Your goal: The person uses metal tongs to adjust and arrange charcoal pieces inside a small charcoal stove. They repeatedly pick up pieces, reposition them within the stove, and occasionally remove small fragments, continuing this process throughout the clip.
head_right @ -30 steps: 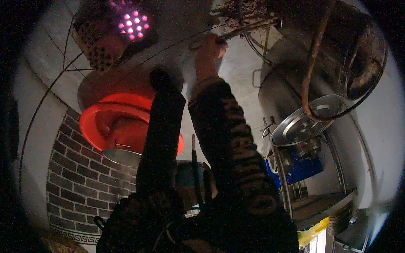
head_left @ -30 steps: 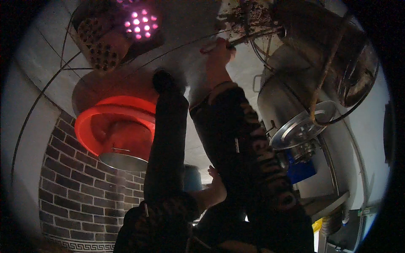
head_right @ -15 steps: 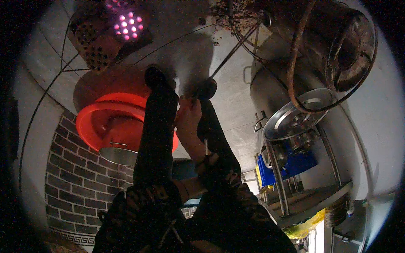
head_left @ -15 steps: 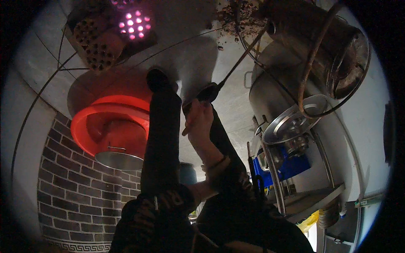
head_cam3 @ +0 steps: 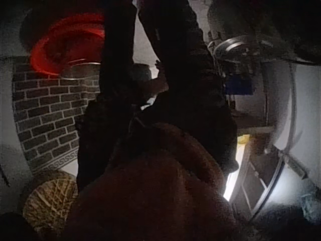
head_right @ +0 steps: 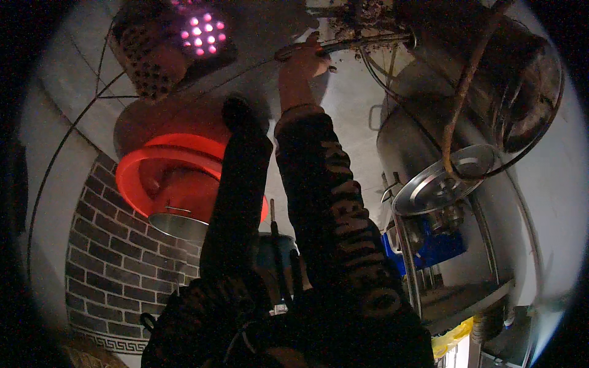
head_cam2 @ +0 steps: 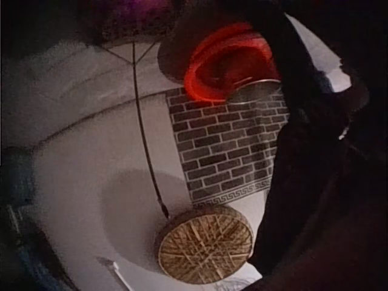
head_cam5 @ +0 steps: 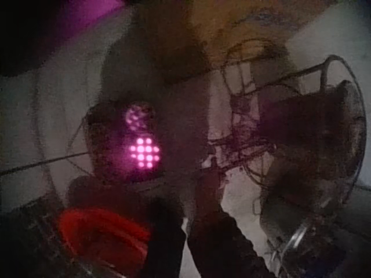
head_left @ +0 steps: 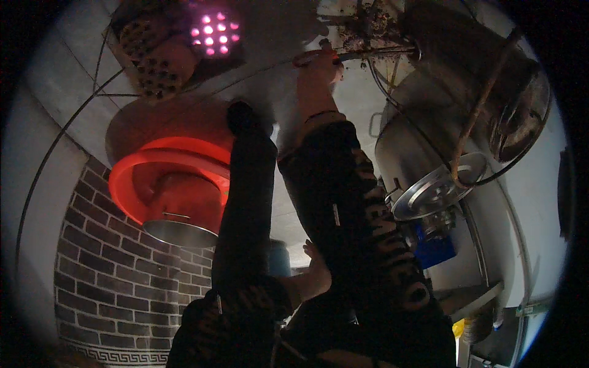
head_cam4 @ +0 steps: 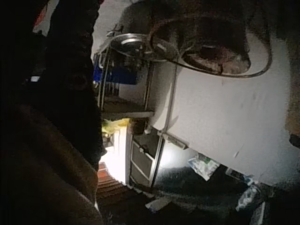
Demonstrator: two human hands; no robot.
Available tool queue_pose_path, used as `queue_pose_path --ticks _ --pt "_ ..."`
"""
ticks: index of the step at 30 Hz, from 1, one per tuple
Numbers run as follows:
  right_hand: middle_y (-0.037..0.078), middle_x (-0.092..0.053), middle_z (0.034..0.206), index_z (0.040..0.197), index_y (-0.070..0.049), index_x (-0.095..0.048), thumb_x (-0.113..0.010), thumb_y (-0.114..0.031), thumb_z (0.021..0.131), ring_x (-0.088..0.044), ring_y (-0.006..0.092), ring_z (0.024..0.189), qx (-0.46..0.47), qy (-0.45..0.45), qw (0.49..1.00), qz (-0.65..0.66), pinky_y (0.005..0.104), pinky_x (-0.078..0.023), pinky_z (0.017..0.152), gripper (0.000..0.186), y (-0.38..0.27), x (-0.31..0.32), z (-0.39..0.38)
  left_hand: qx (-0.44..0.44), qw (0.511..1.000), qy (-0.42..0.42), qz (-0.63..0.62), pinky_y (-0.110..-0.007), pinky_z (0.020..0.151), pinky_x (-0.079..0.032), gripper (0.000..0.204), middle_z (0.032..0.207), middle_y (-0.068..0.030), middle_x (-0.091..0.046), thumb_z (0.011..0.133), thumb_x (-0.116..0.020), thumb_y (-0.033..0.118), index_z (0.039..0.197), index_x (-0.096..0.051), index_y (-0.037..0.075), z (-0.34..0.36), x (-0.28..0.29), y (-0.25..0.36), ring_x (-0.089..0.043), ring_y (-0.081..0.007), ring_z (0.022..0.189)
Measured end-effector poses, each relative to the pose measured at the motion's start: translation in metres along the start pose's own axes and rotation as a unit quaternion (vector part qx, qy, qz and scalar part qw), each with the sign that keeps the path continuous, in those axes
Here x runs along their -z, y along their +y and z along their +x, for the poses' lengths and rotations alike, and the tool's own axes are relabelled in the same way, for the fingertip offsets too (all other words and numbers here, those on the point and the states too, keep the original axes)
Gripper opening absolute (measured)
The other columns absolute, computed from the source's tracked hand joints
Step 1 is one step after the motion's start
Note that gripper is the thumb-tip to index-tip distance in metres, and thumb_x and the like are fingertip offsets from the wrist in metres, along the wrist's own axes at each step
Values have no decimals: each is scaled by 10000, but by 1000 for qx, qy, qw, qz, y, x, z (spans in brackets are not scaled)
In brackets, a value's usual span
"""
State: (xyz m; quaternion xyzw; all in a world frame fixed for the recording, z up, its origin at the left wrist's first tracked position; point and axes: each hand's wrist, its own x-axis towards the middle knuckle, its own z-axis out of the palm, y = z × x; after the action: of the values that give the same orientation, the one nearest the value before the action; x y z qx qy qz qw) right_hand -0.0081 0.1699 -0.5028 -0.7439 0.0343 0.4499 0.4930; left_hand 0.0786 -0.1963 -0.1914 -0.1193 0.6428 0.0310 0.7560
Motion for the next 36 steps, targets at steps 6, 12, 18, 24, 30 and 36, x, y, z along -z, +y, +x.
queue_pose_path --ticks 6,12,18,24,30,36 --pt "64 -529 635 1030 -98 -453 -527 -341 886 -493 194 469 -137 -38 987 -79 347 -376 371 292 -36 30 -27 -19 1000 -11 17 -533 958 -315 574 1300 -147 -436 849 -462 384 1349 -371 116 7 -21 9 -422 -311 1177" --pt "-11 -411 527 851 -138 -487 -438 -413 918 -501 127 433 182 -215 894 -348 302 -356 313 287 -37 97 -119 -18 999 -20 40 -537 958 -313 577 1300 -148 -435 845 -467 384 1348 -372 117 14 -27 16 -419 -312 1180" --pt "-13 -453 546 806 -126 -493 -391 -356 925 -479 101 414 -317 -32 946 -69 208 -362 313 279 -89 134 -190 -35 997 -21 72 -541 957 -311 580 1301 -149 -434 842 -472 383 1348 -372 117 5 -29 14 -416 -313 1182" --pt "29 -500 641 864 -97 -501 -526 -304 871 -487 138 463 167 -161 934 -271 247 -360 344 209 -54 112 -114 -52 993 -15 106 -546 956 -310 584 1302 -150 -433 838 -477 382 1348 -373 118 14 -26 8 -414 -315 1185" --pt "108 -500 666 977 -21 -466 -573 -252 850 -490 237 480 -8 -20 991 -134 360 -406 351 285 -26 48 -10 -60 989 -1 134 -550 955 -308 587 1303 -151 -432 835 -483 382 1348 -373 119 7 -10 0 -411 -316 1187" --pt "87 -489 652 930 -15 -483 -510 -248 881 -488 226 467 -51 -135 978 -153 363 -418 332 240 -23 84 -35 -75 985 -10 155 -554 954 -306 590 1304 -152 -431 832 -488 381 1348 -374 119 12 -24 13 -408 -317 1190"
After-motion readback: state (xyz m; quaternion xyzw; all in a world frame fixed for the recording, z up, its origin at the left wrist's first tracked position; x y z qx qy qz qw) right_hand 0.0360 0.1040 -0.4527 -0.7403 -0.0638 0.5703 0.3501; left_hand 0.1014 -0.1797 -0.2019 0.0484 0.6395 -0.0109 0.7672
